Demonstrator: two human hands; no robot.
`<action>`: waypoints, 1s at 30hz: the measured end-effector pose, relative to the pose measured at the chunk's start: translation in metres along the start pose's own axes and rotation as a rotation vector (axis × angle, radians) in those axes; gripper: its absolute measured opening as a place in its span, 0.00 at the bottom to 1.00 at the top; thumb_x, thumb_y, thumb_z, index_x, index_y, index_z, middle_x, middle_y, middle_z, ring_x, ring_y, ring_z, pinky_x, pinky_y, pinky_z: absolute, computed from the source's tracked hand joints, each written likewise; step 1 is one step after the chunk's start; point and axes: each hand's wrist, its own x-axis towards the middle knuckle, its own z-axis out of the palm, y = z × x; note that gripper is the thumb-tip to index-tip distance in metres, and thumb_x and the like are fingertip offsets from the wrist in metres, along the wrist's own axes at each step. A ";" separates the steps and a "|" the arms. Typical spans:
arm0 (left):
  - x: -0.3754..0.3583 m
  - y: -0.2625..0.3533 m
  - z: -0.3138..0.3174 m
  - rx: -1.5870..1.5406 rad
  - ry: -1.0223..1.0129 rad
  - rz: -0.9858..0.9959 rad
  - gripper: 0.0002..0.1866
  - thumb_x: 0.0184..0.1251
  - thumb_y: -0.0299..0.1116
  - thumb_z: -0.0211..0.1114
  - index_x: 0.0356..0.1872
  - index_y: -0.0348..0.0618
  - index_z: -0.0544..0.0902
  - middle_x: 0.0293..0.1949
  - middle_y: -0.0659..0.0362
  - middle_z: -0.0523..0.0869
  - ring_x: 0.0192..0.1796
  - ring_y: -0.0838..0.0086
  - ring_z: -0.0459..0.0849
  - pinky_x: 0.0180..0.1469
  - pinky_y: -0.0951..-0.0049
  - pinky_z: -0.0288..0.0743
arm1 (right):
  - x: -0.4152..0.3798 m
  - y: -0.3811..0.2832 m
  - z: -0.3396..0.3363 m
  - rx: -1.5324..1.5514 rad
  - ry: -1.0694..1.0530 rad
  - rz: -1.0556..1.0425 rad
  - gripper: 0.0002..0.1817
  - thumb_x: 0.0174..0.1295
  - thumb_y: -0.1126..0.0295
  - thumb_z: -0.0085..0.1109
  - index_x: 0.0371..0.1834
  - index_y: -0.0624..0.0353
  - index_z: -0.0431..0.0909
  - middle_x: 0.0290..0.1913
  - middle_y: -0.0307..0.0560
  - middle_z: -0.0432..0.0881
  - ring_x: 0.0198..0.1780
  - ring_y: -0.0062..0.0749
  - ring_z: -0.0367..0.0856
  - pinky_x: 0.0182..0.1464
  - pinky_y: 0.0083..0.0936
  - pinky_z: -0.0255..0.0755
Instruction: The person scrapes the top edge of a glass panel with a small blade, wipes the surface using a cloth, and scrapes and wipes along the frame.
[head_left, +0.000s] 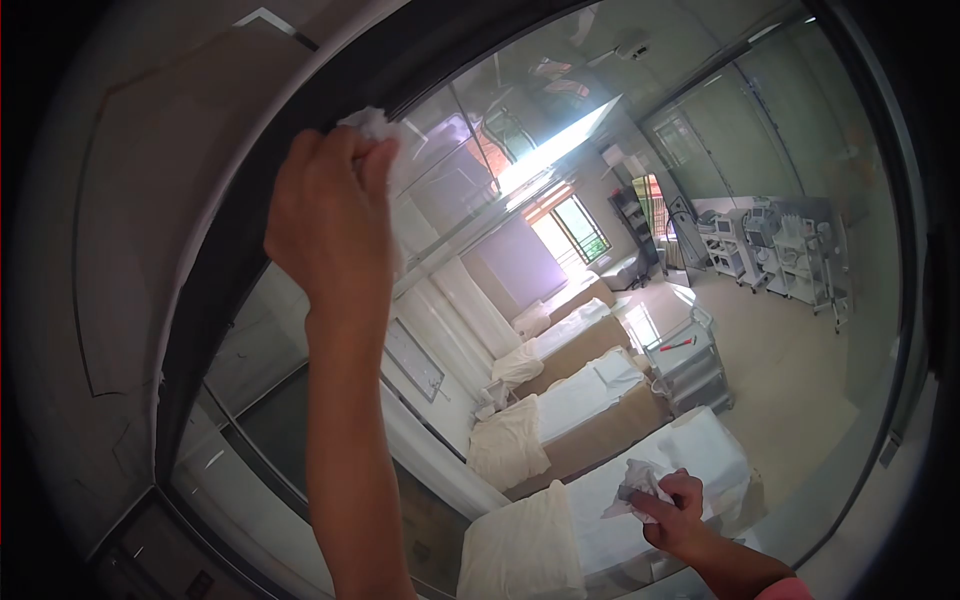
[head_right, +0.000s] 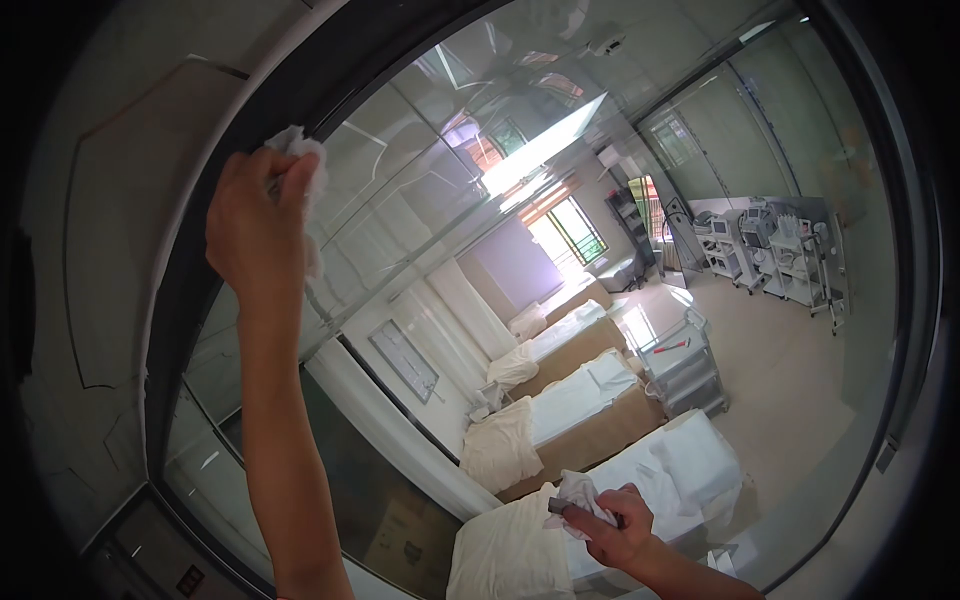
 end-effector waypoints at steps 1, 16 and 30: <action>0.001 0.008 0.003 -0.015 0.004 0.025 0.08 0.58 0.37 0.68 0.28 0.47 0.80 0.30 0.63 0.78 0.34 0.65 0.81 0.31 0.62 0.74 | 0.001 0.000 -0.001 0.001 -0.002 -0.001 0.18 0.40 0.76 0.68 0.39 0.49 0.86 0.39 0.44 0.67 0.28 0.27 0.64 0.26 0.23 0.55; 0.000 0.004 0.000 -0.072 -0.077 -0.144 0.12 0.58 0.43 0.68 0.29 0.46 0.81 0.33 0.61 0.82 0.38 0.60 0.83 0.36 0.58 0.74 | 0.001 0.001 -0.001 -0.032 -0.026 0.004 0.20 0.36 0.72 0.70 0.38 0.45 0.87 0.39 0.42 0.67 0.24 0.24 0.64 0.25 0.22 0.55; 0.002 0.002 -0.003 -0.004 -0.081 -0.197 0.12 0.58 0.43 0.67 0.29 0.46 0.81 0.33 0.60 0.84 0.38 0.58 0.83 0.38 0.58 0.74 | 0.003 0.001 -0.001 -0.027 -0.022 -0.003 0.19 0.36 0.70 0.71 0.38 0.46 0.87 0.38 0.41 0.68 0.23 0.22 0.64 0.25 0.21 0.56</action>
